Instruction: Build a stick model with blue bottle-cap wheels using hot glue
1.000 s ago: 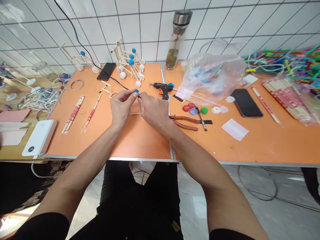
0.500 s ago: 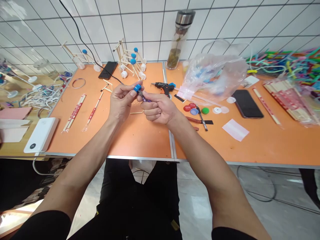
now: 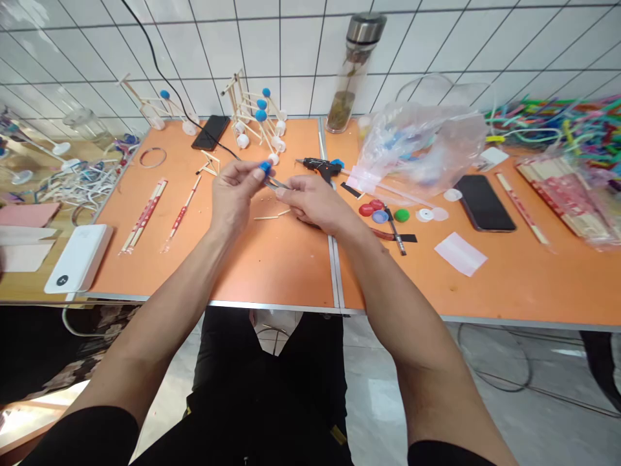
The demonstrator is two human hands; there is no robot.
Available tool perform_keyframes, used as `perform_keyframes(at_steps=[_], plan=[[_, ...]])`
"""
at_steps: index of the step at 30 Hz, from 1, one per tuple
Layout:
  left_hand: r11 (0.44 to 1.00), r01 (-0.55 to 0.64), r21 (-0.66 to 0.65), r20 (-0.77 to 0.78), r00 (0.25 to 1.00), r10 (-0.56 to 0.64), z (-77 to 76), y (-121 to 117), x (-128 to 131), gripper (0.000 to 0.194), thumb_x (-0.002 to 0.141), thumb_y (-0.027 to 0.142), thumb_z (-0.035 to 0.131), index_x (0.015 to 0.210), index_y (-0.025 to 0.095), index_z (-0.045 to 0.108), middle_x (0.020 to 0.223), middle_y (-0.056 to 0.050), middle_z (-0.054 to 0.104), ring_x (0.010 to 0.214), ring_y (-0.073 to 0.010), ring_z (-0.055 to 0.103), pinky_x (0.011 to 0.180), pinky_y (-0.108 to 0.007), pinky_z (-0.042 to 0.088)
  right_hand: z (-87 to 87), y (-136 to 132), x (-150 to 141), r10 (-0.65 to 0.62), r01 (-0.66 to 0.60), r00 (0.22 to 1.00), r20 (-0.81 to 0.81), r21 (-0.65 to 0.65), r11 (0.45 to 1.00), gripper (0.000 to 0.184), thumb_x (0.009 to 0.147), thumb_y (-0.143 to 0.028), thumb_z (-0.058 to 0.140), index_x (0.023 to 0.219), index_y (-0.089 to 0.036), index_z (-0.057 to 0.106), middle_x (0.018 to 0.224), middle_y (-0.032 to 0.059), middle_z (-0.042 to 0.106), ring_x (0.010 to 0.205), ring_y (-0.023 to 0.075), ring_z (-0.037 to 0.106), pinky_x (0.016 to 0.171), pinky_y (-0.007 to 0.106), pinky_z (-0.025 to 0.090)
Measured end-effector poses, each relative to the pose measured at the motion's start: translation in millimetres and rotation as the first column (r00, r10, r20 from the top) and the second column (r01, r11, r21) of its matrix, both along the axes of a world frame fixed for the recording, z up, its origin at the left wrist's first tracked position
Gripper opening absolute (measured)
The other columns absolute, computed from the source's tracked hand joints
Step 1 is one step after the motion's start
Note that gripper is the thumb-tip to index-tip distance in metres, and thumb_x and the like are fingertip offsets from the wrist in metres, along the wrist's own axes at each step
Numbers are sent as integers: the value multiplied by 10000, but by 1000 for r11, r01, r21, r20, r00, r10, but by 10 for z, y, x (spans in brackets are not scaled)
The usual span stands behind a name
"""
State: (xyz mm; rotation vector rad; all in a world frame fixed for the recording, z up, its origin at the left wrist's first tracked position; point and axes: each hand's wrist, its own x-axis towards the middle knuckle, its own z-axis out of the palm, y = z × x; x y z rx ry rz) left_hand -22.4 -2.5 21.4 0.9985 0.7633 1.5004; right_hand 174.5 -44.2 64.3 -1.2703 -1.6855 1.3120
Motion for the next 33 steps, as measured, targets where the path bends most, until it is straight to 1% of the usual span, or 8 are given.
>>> perform_keyframes(at_steps=[4, 7, 9, 14, 17, 22, 27, 33], plan=[[991, -109, -74, 98, 988, 116, -9, 164, -163, 316, 895, 396, 1008, 1025, 227, 774, 1220, -58, 903, 1378, -270, 812, 1232, -415, 629, 60, -31, 63, 121, -193, 896, 428, 130, 973, 243, 989, -410, 741, 850, -219, 683, 782, 10, 643, 729, 179, 554, 672, 340, 345], [987, -39, -153, 149, 987, 62, -18, 178, -199, 246, 968, 346, 946, 1029, 218, 745, 1234, -65, 902, 1411, -268, 795, 1241, -423, 636, 14, -119, -40, 271, -403, 672, 689, 33, 914, 166, 1003, -369, 704, 926, -234, 763, 961, 44, 778, 872, 229, 662, 709, 354, 361], [979, 36, -199, 182, 983, 1, -4, 145, -178, 169, 1025, 295, 879, 1031, 208, 734, 1240, -70, 901, 1419, -270, 791, 1241, -435, 643, -10, -179, -103, 260, -450, 603, 754, 52, 892, 155, 1015, -373, 701, 1001, -263, 809, 1103, 50, 826, 1005, 261, 707, 729, 356, 366], [958, 135, -254, 247, 966, -71, 43, 82, -121, 111, 1099, 261, 765, 1033, 179, 729, 1300, -110, 884, 1482, -303, 749, 1277, -475, 625, -30, -179, -93, -82, -294, 683, 725, 377, 878, 285, 1108, -359, 599, 1047, -261, 860, 1121, 78, 844, 1041, 290, 721, 759, 393, 391], [953, 150, -264, 251, 964, -83, 42, 84, -119, 116, 1084, 275, 786, 1054, 173, 740, 1348, -131, 869, 1523, -325, 717, 1301, -503, 607, -122, -72, -47, -322, -237, 616, 719, 559, 795, 315, 1106, -261, 560, 1117, -216, 872, 1179, 148, 825, 1105, 345, 687, 815, 442, 412], [954, 165, -250, 266, 959, -96, 37, 64, -117, 122, 1114, 205, 703, 998, 177, 728, 1256, -111, 889, 1512, -304, 727, 1305, -504, 604, -290, 61, -55, -339, -345, 483, 807, 531, 774, 354, 1085, -194, 540, 1161, -167, 884, 1413, 225, 754, 1232, 418, 615, 907, 521, 426], [949, 186, -253, 258, 959, -119, 63, 21, -100, 98, 1095, 234, 741, 1019, 171, 743, 1328, -126, 874, 1536, -317, 706, 1319, -504, 590, -331, 97, -128, -294, -375, 430, 854, 464, 802, 362, 1080, -149, 526, 1148, -155, 881, 1340, 236, 756, 1227, 418, 598, 907, 522, 405], [943, 163, -289, 277, 957, -81, 91, 18, -98, 152, 1122, 184, 654, 994, 175, 737, 1239, -109, 896, 1516, -288, 723, 1307, -468, 597, -348, 99, -110, -336, -297, 559, 758, 561, 773, 354, 1117, -204, 497, 1138, -165, 849, 1336, 210, 760, 1169, 383, 617, 922, 506, 444]])
